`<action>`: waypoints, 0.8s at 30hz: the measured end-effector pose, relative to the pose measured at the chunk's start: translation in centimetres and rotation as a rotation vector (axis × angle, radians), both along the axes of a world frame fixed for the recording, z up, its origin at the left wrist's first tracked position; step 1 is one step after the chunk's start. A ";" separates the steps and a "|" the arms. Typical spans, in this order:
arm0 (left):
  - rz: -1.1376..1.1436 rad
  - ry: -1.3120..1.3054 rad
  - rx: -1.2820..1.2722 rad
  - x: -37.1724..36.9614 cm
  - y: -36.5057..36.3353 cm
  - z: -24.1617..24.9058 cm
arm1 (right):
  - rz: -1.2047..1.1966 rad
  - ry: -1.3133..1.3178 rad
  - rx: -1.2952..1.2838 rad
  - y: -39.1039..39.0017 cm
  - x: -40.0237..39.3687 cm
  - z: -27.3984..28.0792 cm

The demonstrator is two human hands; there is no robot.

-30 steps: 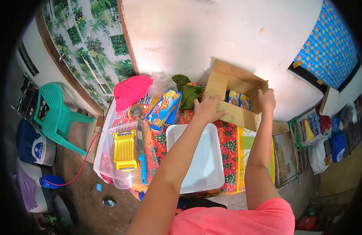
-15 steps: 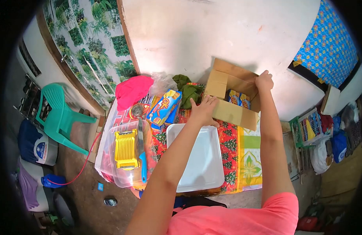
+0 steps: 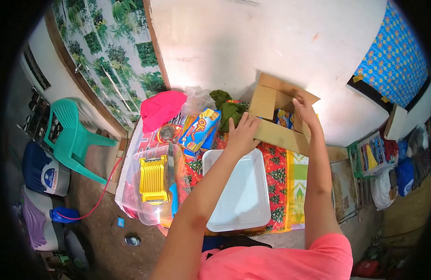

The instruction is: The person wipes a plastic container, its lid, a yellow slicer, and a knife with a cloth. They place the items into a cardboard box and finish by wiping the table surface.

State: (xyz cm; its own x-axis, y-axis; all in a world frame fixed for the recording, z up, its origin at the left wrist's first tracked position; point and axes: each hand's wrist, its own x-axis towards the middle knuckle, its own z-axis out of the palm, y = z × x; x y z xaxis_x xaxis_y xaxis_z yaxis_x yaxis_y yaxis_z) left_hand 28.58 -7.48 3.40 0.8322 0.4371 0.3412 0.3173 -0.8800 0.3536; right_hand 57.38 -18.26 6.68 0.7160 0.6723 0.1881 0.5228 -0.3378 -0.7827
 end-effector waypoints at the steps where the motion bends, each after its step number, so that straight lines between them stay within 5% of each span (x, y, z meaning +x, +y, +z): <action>1: 0.034 -0.094 0.037 -0.2 0.2 -0.3 | 0.025 -0.148 0.202 -1.5 -2.5 0.4; 3: 0.180 -0.181 -0.064 -0.7 0.1 2.5 | -0.077 -0.410 0.244 -4.9 -8.0 2.6; 5: 0.257 -0.294 -0.170 -0.1 0.7 3.5 | -0.244 -0.605 -0.013 -7.5 -13.3 3.0; 7: 0.266 -0.443 -0.277 1.7 1.7 3.2 | -0.121 -0.737 0.047 -7.3 -16.2 0.7; 11: 0.001 -0.416 -0.431 4.7 2.4 0.2 | -0.157 -1.099 -0.086 -4.0 -16.5 0.0; 16: 0.045 0.084 -0.263 2.3 0.8 -0.6 | 0.024 -0.815 -0.360 -1.3 -10.0 -3.3; 20: 0.046 0.081 -0.313 1.8 1.2 -1.3 | 0.110 -0.581 -0.426 -1.4 -9.9 -1.5; 23: 0.022 0.172 -0.260 2.5 1.2 -1.9 | 0.051 -0.166 -0.528 0.1 -7.7 3.4; 24: 0.037 0.174 -0.259 2.8 1.0 -2.0 | -0.027 -0.446 -0.328 0.7 -6.0 3.1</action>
State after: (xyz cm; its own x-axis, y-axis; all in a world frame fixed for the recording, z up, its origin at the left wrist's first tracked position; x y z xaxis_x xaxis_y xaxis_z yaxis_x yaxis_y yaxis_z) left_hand 31.36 -6.50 1.43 0.8502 0.5221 0.0679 0.4231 -0.7543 0.5020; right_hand 51.37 -17.60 9.80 0.6331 0.7290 0.2603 0.7669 -0.5450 -0.3390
